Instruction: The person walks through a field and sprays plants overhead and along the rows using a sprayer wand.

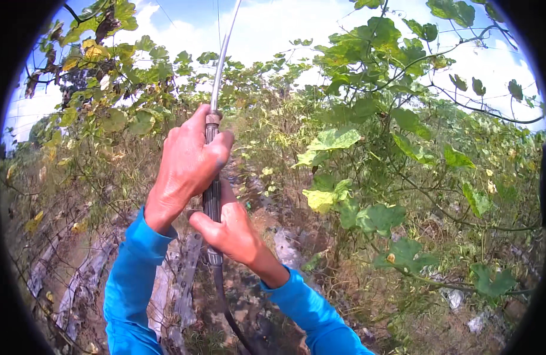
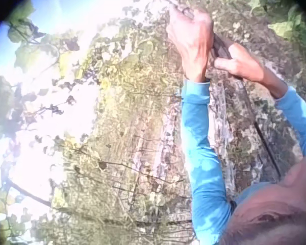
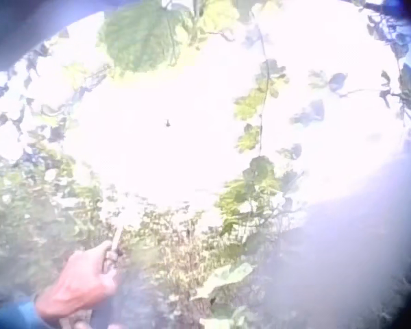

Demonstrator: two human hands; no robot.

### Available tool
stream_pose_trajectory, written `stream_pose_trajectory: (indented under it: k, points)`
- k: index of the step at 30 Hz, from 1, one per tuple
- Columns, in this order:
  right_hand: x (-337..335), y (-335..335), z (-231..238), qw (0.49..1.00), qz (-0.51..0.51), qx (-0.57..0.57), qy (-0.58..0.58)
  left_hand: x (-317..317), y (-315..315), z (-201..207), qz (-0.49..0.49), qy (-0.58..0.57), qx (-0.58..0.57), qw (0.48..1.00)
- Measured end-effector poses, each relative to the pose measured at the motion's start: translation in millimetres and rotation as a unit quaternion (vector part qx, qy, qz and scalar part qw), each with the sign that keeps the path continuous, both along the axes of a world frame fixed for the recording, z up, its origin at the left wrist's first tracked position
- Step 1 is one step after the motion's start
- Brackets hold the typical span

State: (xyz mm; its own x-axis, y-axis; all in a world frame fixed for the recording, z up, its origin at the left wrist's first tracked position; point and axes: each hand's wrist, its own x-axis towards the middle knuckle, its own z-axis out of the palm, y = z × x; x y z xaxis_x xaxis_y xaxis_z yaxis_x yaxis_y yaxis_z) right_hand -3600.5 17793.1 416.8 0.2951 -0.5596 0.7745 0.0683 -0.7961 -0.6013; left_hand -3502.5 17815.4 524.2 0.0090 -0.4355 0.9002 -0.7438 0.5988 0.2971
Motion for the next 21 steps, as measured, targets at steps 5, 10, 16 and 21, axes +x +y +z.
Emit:
stream_pose_trajectory:
  k: [5, 10, 16, 21]
  points:
    - [-47.3, 9.0, -7.4, 0.966, 0.233, 0.116, -0.011, -42.0, 32.0, -10.7, 0.100, -0.018, 0.008, 0.995]
    - [-88.9, 19.6, -11.6, 0.887, 0.379, 0.257, -0.054, -67.7, 48.0, -21.8, 0.020, -0.039, 0.008, 0.999]
    - [-105.3, 33.8, -15.1, 0.798, 0.532, 0.280, -0.049, -79.6, 72.7, -22.7, 0.027, -0.027, 0.046, 0.998]
    - [-106.2, 45.5, -11.1, 0.745, 0.586, 0.314, -0.044, -79.4, 92.4, -18.0, 0.006, -0.042, 0.099, 0.994]
